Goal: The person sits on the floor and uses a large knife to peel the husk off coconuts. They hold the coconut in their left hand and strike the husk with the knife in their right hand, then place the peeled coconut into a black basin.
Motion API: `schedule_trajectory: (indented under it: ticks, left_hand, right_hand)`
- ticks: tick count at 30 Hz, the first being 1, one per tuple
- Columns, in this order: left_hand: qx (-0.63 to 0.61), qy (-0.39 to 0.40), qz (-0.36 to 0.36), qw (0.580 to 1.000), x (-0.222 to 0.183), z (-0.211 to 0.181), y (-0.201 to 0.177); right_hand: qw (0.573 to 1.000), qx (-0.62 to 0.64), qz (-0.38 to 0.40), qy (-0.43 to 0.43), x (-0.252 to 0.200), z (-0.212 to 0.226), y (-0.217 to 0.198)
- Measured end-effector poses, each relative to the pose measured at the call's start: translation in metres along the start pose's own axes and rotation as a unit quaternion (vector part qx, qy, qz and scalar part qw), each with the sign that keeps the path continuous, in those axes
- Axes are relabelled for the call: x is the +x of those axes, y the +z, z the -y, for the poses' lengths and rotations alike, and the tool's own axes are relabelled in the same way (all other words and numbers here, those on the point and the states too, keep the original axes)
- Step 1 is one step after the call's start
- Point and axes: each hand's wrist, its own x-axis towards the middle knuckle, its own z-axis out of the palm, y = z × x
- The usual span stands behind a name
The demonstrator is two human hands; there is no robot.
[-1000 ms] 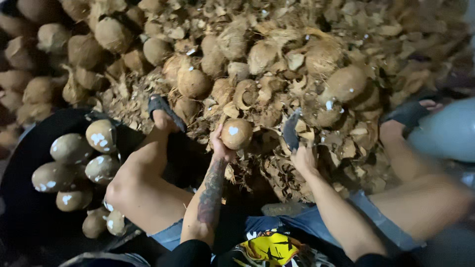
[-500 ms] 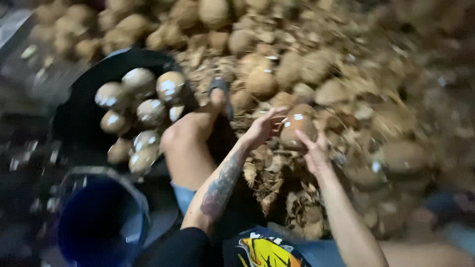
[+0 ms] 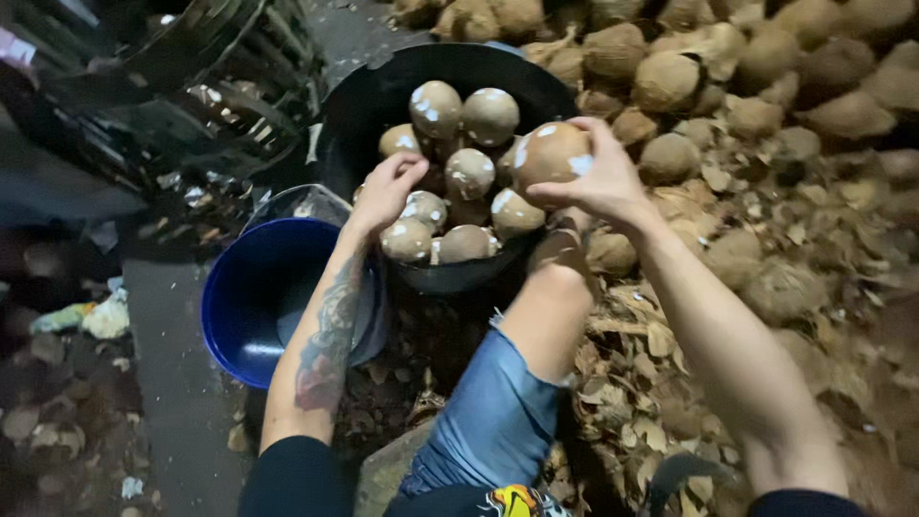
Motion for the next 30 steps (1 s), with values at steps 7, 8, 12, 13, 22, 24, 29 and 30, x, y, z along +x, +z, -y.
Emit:
schedule_trajectory:
  ticks: [7, 8, 12, 13, 22, 24, 29, 30]
  left_hand:
    - [0.113, -0.005, -0.005, 0.994, -0.023, 0.084, -0.023]
    - [0.129, 0.020, 0.002, 0.991, -0.024, 0.088, -0.022]
    - [0.153, 0.004, 0.017, 0.988, -0.023, 0.098, -0.020]
    - [0.140, 0.017, 0.016, 0.990, -0.024, 0.095, -0.020]
    - [0.108, 0.012, 0.069, 0.992, -0.017, 0.081, -0.022]
    - [0.085, 0.008, 0.100, 0.991, -0.006, 0.072, -0.017]
    - [0.111, 0.042, 0.132, 0.984, 0.040, 0.011, 0.022]
    - [0.114, 0.056, 0.148, 0.981, 0.049, -0.009, 0.037]
  right_hand:
    - [0.911, -0.271, 0.312, -0.011, 0.044, -0.012, 0.112]
    - [0.867, -0.342, 0.362, 0.009, 0.044, -0.022, 0.122]
    - [0.823, -0.343, 0.451, 0.036, 0.035, -0.052, 0.125]
    - [0.807, -0.367, 0.462, 0.032, 0.037, -0.061, 0.125]
    - [0.857, -0.276, 0.434, -0.001, 0.029, -0.055, 0.090]
    - [0.899, -0.217, 0.376, -0.053, 0.017, -0.051, 0.060]
    - [0.977, -0.119, 0.156, -0.089, -0.062, -0.050, -0.062]
    - [0.980, -0.122, 0.136, -0.081, -0.088, -0.058, -0.088]
